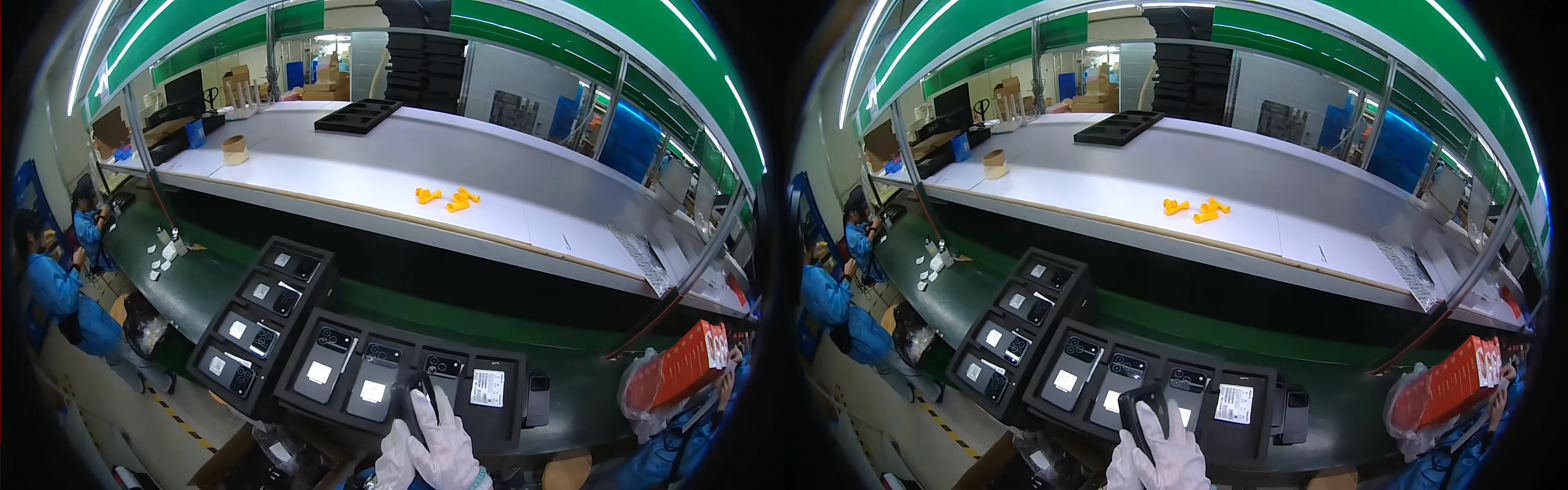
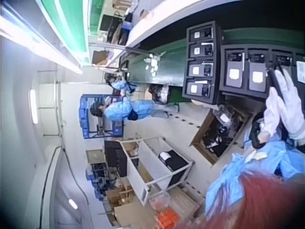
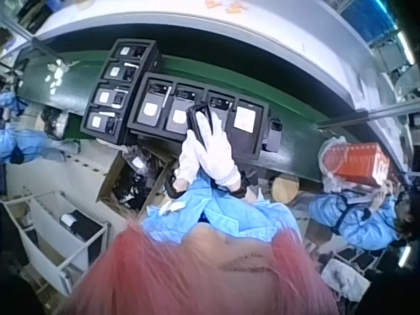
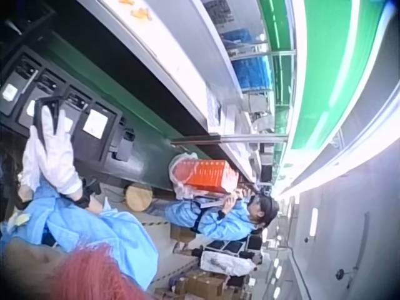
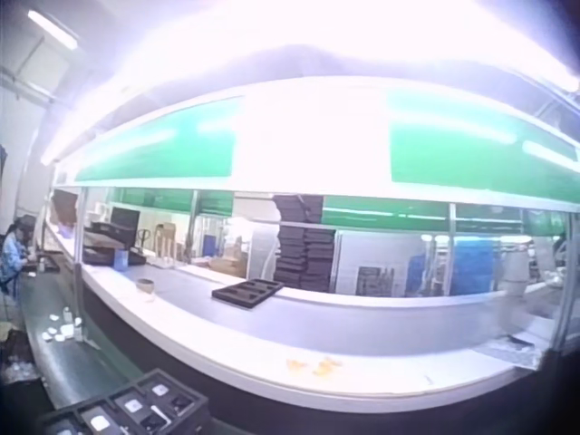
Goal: The worker is packing smartphones and their components into retail boxes on an assembly line.
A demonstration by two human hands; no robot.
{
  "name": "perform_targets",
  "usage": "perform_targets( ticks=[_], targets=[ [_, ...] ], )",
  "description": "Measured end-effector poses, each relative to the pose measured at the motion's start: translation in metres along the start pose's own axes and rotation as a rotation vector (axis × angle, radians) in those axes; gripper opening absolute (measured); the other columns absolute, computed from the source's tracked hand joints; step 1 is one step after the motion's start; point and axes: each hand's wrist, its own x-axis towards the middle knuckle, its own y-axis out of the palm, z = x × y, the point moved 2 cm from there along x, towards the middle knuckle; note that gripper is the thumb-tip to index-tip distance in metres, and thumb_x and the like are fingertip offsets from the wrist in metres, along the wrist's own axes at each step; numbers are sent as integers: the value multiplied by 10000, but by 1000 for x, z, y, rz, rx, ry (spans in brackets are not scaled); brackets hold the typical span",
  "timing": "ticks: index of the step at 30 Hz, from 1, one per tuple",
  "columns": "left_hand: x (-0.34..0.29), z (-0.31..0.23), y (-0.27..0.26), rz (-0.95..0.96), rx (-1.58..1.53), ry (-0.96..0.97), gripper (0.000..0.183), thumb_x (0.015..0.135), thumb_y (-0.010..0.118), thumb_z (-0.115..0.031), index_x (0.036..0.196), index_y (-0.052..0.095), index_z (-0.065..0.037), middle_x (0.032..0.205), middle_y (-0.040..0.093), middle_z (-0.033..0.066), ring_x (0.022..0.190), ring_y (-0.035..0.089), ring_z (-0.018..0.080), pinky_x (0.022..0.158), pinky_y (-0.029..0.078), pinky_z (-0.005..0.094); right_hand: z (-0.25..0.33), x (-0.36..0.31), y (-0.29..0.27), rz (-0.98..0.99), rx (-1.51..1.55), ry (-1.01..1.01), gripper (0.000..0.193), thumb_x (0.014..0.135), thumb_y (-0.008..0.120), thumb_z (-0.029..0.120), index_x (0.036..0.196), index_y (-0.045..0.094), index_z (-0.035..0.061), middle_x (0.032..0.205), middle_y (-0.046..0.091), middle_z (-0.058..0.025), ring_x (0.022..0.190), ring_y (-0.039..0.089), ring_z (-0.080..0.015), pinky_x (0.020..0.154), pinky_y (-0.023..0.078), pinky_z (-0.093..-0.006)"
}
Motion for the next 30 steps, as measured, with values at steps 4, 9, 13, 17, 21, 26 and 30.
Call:
perform_targets(
  ticks=[4,9,13,17,21,26,30],
  targets=[
    [-6,-2,-4,-15,-5,4,766,936,262,-645,1252,490,15,1154,588,176,980,621,267,873,520,369,0,-1,2,91,138,-44,639,865,572,232,1427,337,41,1428,331,-286,1187,427,-516,979,397,-500],
    [-14,-5,-12,-46,-13,16,752,936,280,-639,1251,489,11,1142,591,170,980,619,261,875,518,365,-3,2,10,253,-35,-91,590,931,495,348,1446,321,118,1354,379,-315,983,575,-390,896,455,-460],
    [-14,-7,-11,-38,-16,18,740,937,294,-633,1251,489,8,1132,595,165,981,617,257,877,516,362,-1,1,10,215,-35,-273,691,851,584,239,1440,301,15,1458,288,-287,1299,324,-502,1052,317,-526],
    [-16,-9,-13,-48,-11,29,729,938,307,-628,1250,489,4,1122,598,160,981,614,252,878,515,360,6,16,-1,255,-3,-298,634,910,488,264,1429,282,-37,1417,322,-313,1210,450,-464,970,421,-459],
    [-18,-10,-15,-55,-15,40,717,938,321,-623,1249,489,1,1113,601,155,981,612,248,880,513,357,12,24,-8,385,-29,-297,668,924,478,334,1428,259,-45,1399,300,-359,1178,455,-493,965,425,-459],
    [-21,-10,-19,-76,-25,48,704,939,339,-616,1248,488,-3,1101,604,149,981,610,242,881,511,353,10,30,-12,458,10,-264,714,881,552,377,1423,296,-9,1376,294,-398,1168,469,-484,959,431,-469],
    [-19,-13,-20,-81,-38,48,693,940,352,-611,1248,488,-6,1091,607,145,982,608,237,883,509,350,4,30,-13,332,-6,-354,766,842,610,434,1415,329,12,1422,225,-389,1268,383,-486,1012,389,-490]
  ],
)
